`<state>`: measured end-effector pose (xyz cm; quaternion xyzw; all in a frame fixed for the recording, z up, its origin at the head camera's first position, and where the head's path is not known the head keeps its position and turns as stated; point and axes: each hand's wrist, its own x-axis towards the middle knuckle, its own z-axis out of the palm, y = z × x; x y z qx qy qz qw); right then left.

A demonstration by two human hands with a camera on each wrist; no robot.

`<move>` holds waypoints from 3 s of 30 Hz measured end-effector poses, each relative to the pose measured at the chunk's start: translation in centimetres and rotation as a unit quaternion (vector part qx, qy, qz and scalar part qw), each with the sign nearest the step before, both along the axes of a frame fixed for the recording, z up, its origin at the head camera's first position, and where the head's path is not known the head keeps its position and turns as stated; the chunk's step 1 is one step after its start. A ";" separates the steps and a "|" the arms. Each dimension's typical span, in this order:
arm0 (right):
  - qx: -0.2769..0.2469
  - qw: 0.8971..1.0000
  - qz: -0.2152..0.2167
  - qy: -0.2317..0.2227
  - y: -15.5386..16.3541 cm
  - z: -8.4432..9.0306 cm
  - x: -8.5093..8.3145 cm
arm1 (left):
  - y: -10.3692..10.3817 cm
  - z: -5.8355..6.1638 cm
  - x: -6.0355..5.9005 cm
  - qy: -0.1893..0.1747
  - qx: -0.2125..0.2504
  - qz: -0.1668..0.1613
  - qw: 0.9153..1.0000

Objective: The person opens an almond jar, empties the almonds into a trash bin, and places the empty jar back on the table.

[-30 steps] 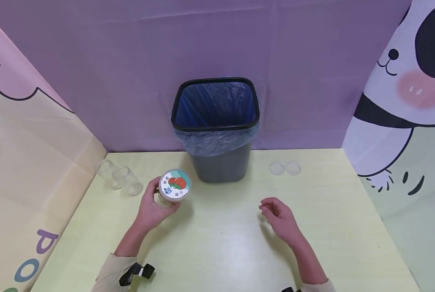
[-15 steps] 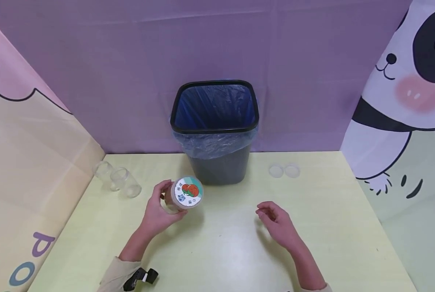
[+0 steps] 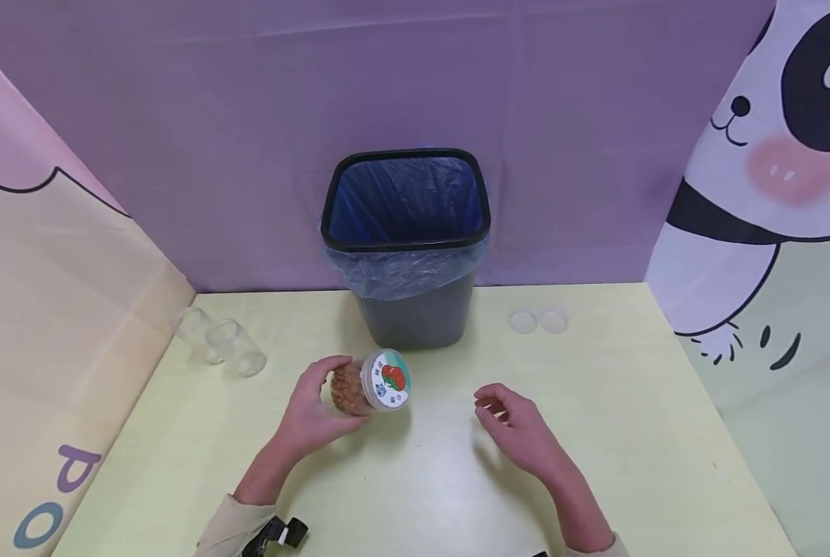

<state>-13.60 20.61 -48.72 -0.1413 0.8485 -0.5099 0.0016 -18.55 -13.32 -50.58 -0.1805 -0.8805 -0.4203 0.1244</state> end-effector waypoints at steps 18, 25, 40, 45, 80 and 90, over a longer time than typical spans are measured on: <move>0.007 0.998 0.022 -0.058 -2.6 1.5 -0.6 | 2.4 -0.3 0.2 0.082 -0.056 -0.053 0.994; 0.009 0.997 0.034 -0.067 -3.7 1.6 -0.1 | 3.2 -0.2 0.7 0.089 -0.044 -0.068 0.993; 0.035 0.994 -0.017 -0.101 -6.0 1.4 -0.2 | 3.5 -0.5 1.3 0.110 -0.053 -0.094 0.988; 0.040 0.994 -0.038 -0.092 -6.9 1.8 0.0 | 3.6 -0.6 1.6 0.137 -0.061 -0.100 0.984; -0.031 0.991 -0.050 -0.122 -6.9 3.0 0.4 | 3.2 0.5 2.0 0.077 -0.015 -0.115 0.990; -0.029 0.997 -0.054 -0.055 -7.1 3.0 0.3 | 3.4 1.6 1.6 0.124 -0.089 -0.115 0.981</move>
